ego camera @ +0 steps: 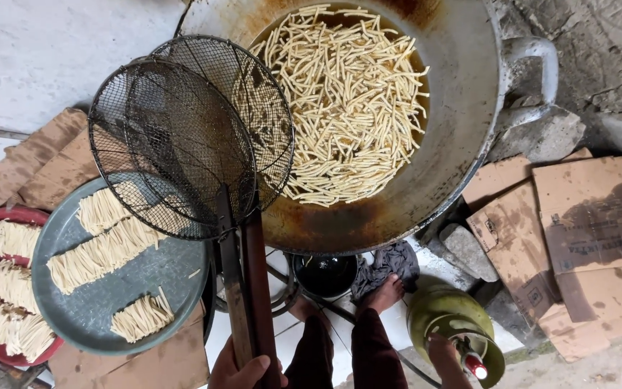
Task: Frying a large batch of noodles in a wok using two large skimmers to stir and lift them.
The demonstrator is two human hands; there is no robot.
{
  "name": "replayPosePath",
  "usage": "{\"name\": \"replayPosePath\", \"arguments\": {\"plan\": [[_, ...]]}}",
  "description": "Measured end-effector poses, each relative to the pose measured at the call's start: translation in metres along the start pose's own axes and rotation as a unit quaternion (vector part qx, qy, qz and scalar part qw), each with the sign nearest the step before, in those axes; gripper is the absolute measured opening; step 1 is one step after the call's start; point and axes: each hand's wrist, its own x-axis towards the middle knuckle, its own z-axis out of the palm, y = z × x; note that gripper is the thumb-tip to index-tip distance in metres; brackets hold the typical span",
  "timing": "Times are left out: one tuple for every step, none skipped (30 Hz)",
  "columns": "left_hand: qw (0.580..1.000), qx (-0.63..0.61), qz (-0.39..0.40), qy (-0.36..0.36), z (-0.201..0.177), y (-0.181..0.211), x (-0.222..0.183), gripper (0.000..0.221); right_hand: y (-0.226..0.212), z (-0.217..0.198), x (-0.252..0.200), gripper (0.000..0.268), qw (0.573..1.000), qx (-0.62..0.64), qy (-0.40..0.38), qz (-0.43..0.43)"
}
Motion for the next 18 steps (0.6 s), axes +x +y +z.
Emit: {"name": "replayPosePath", "arguments": {"plan": [[1.000,-0.015,0.012,0.007,0.002,0.001,-0.004,0.044,0.004,0.001,0.004,0.043,1.000,-0.009,0.002,0.002],[0.999,-0.031,0.024,0.015,0.004,0.003,-0.007,0.048,0.008,0.003,0.008,0.045,1.000,-0.018,0.005,0.005],[0.999,-0.029,0.021,0.019,0.001,0.000,-0.003,0.048,0.007,0.005,0.010,0.045,1.000,-0.020,0.000,0.007],[0.999,-0.031,0.006,0.009,-0.003,-0.002,0.001,0.043,0.006,0.007,0.013,0.046,0.999,-0.032,0.000,0.013],[0.999,-0.032,-0.009,-0.003,-0.005,-0.004,0.005,0.039,0.006,0.007,0.016,0.047,0.999,-0.043,0.002,0.019],[0.999,-0.030,-0.012,-0.001,-0.006,-0.006,0.002,0.039,0.011,0.009,0.016,0.047,0.999,-0.044,0.000,0.023],[0.999,-0.031,0.003,0.007,-0.005,-0.007,0.002,0.042,0.009,0.011,0.020,0.049,0.998,-0.052,0.005,0.026],[0.999,-0.032,0.019,0.016,-0.003,-0.007,0.002,0.046,0.007,0.012,0.025,0.050,0.998,-0.060,0.009,0.029],[0.999,-0.033,0.024,0.014,-0.005,-0.014,0.008,0.046,0.012,0.014,0.031,0.050,0.998,-0.057,0.011,0.026],[0.997,-0.041,0.042,0.041,-0.007,-0.021,0.015,0.057,0.017,0.016,0.038,0.051,0.998,-0.062,0.017,0.025],[0.995,-0.048,0.053,0.072,-0.011,-0.031,0.017,0.067,0.031,0.017,0.037,0.052,0.997,-0.072,0.020,0.030],[0.995,-0.047,0.052,0.073,-0.009,-0.023,0.016,0.067,0.027,0.018,0.041,0.052,0.997,-0.073,0.018,0.032],[0.997,-0.038,0.055,0.047,-0.009,-0.017,0.012,0.054,0.033,0.016,0.037,0.054,0.995,-0.086,0.021,0.044],[0.998,-0.029,0.057,0.022,-0.008,-0.010,0.006,0.042,0.040,0.013,0.032,0.055,0.993,-0.098,0.023,0.056],[0.997,-0.030,0.062,0.021,-0.018,-0.021,0.019,0.042,0.038,0.011,0.041,0.055,0.994,-0.095,0.024,0.053],[0.998,-0.011,0.069,0.005,-0.027,-0.032,0.031,0.054,0.036,0.008,0.050,0.053,0.994,-0.101,0.013,0.036],[0.997,0.010,0.073,-0.008,-0.039,-0.042,0.042,0.067,0.035,0.006,0.054,0.050,0.994,-0.108,0.001,0.021],[0.997,0.010,0.076,-0.007,-0.030,-0.030,0.036,0.067,0.036,0.002,0.058,0.050,0.994,-0.107,0.000,0.020]]}}
